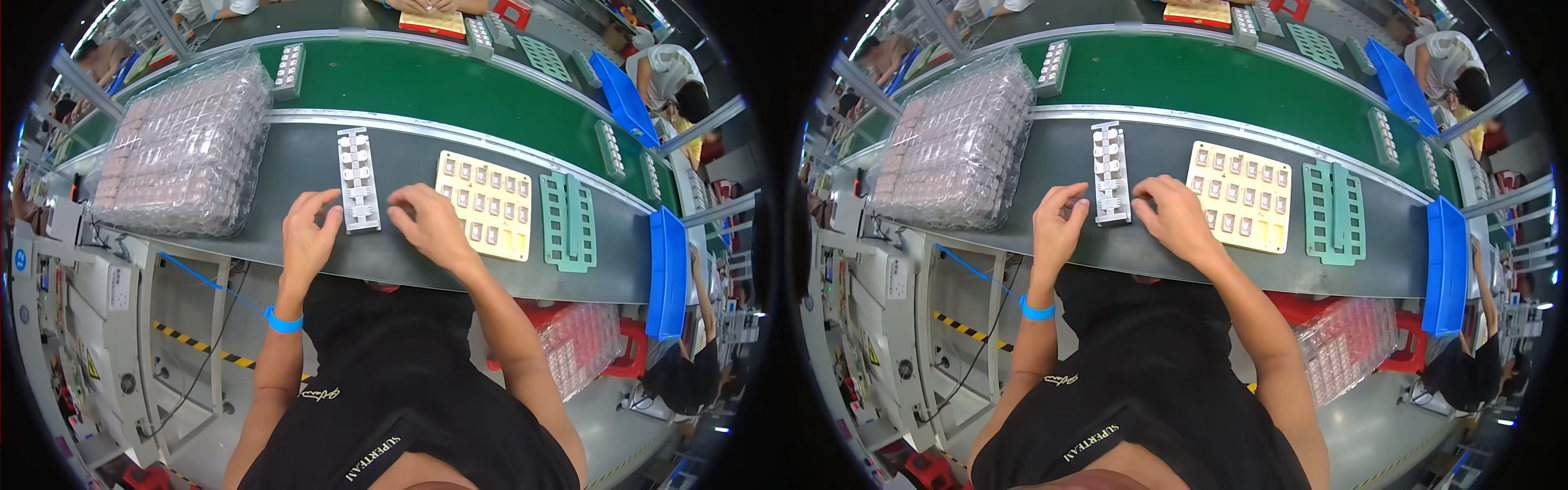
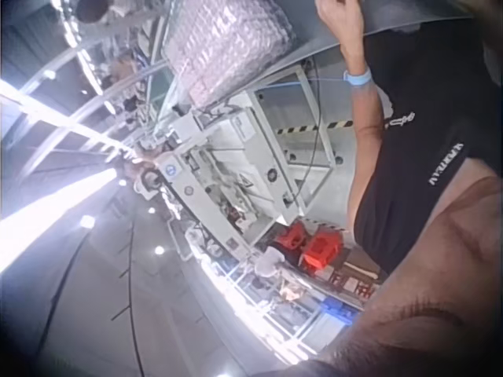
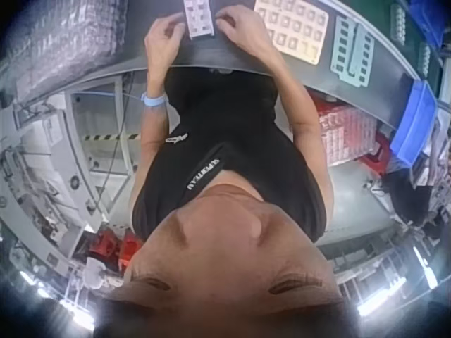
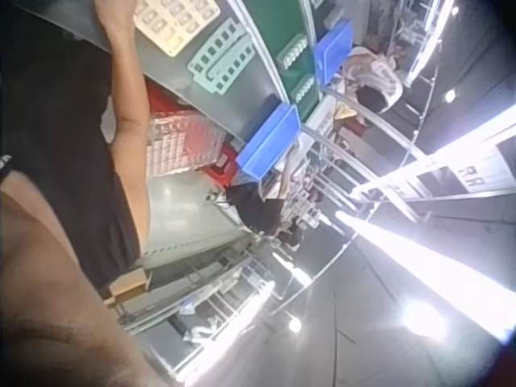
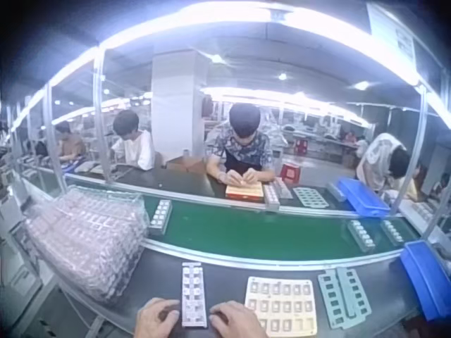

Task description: Placing small electronic components into organized plastic trays on an assembly line.

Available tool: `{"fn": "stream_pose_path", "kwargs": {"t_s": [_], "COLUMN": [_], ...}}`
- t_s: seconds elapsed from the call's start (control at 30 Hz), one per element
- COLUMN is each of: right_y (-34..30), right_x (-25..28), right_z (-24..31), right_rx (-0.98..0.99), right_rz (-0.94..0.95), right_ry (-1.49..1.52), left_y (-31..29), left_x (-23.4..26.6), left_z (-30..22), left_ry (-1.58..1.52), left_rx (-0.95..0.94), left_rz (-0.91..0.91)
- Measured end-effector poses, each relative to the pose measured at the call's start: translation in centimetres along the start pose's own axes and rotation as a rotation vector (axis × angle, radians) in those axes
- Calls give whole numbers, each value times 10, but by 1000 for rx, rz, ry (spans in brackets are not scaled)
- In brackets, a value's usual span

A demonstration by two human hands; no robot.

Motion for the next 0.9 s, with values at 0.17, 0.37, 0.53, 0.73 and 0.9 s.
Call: {"fn": "stream_pose_path", "kwargs": {"t_s": [0.17, 0.37, 0.53, 0.73, 0.9], "right_y": [35, 76, 82, 65, 29], "right_x": [-25, -73, -48, 4, 1], "right_z": [-34, -60, -47, -35, -44], "right_rx": [-23, -130, 4, -28, -339], "right_rz": [-93, 51, 55, -67, 33], "right_ry": [-26, 166, -75, 36, 935], "left_y": [32, 56, 69, 70, 57], "left_x": [-25, -45, -54, -31, -12], "left_z": [16, 64, 59, 47, 18], "left_ry": [14, -82, -32, 54, -121], "left_rx": [-102, 44, 37, -27, 11], "left_rz": [82, 169, 272, 215, 150]}}
Point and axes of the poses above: each hand's wrist, its own y-axis towards the middle knuckle, its own x-axis out of the back of the hand, z = x × y, the point moved 6 cm from there along y, towards the middle knuckle, and after that the axes turned 6 degrees about -z, right-handed, at the moved point
